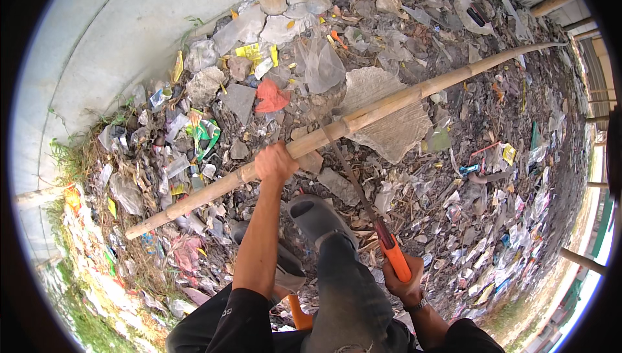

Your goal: The person sits on a small stool and uses a hand saw to cut a long bamboo pole resting on a pile of debris. The person holds the pole steady with one hand and saws back and forth with the other, gradually cutting through the bamboo.

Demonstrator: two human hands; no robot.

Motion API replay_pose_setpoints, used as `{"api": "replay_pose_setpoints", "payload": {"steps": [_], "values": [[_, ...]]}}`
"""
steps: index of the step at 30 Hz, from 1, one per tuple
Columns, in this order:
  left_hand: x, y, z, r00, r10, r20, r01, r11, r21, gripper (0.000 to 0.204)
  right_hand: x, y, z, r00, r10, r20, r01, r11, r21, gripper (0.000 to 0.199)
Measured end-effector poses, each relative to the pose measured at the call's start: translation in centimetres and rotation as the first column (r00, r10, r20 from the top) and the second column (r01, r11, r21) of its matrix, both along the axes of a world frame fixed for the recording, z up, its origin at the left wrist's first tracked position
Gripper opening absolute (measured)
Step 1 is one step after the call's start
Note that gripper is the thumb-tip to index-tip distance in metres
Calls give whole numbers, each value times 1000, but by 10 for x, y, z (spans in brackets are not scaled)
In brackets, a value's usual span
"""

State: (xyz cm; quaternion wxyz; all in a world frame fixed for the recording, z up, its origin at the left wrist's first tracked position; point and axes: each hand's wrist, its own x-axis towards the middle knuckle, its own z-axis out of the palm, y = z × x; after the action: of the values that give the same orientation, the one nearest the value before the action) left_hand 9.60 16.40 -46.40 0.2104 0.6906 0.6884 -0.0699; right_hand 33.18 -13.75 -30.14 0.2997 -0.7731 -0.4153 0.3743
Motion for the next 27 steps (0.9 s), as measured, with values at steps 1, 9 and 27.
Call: {"api": "replay_pose_setpoints", "payload": {"steps": [1, 9, 27], "values": [[2, -3, 1, 1000, 9, -7, -9, 1000, 21, 30, -3, 10, -2, 999, -42, -10, 42, 999, -3, 14], [-13, -28, -27, 1000, -21, 0, 21, 990, 138, 26, -29, 140, -48, 993, -26, -114, 42, 989, 139, 12], [-6, -41, -58, 999, -49, -16, 51, 877, 478, 40, -16, 198, 32, 967, 249, -52, -241, 961, 136, 26]]}}
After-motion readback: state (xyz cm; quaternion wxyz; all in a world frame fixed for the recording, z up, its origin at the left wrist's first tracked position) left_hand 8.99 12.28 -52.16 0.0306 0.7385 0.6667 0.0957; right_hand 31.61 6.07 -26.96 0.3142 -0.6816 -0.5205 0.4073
